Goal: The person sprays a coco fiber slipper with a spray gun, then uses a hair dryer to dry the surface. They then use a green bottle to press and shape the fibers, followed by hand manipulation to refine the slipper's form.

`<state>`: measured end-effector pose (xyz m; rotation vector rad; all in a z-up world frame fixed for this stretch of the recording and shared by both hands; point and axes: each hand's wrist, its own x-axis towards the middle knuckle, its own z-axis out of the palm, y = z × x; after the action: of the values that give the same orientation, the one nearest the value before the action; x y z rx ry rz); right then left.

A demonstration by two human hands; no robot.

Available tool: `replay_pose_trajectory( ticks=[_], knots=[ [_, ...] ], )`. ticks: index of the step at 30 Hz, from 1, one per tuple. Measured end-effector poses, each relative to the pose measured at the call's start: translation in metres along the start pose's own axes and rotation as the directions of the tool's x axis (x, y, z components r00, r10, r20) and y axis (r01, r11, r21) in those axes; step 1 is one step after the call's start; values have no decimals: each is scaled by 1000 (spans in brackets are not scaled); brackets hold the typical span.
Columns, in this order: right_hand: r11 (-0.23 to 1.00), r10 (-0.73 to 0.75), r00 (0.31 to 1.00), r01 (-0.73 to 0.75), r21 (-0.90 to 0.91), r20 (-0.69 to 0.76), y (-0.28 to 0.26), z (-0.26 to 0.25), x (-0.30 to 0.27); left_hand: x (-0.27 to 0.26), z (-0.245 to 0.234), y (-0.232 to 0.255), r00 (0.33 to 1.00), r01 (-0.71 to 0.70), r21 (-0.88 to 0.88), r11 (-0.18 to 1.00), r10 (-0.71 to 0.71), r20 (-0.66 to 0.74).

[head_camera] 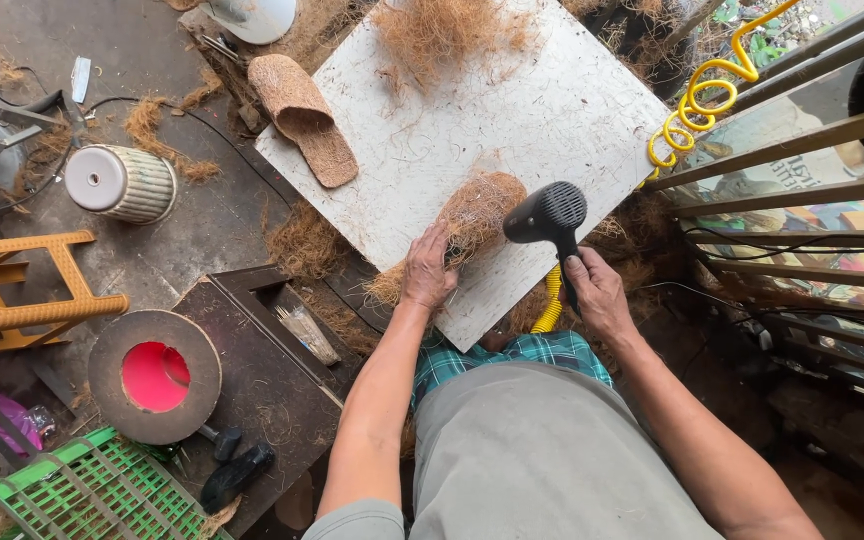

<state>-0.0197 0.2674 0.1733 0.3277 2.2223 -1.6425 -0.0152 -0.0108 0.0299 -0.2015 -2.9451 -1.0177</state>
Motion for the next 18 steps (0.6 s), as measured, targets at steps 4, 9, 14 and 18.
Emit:
replay_pose_trajectory(
  ticks=[4, 9, 14, 18],
  knots=[
    [1000, -18, 1000, 18, 18, -1, 8, 3, 5, 1, -2, 0, 1000, 3, -2, 1000, -3, -9],
    [999, -28, 999, 28, 22, -17, -8, 2, 9, -7, -1, 13, 999, 32, 51, 998, -33, 17],
    [999, -40, 999, 41, 23, -37, -36, -1, 17, -18, 16, 21, 1000, -4, 197, 980, 7, -16],
    [997, -66, 998, 67, 25, -16, -39, 6, 23, -25, 35, 13, 988, -61, 321, 945, 103, -118]
  ],
)
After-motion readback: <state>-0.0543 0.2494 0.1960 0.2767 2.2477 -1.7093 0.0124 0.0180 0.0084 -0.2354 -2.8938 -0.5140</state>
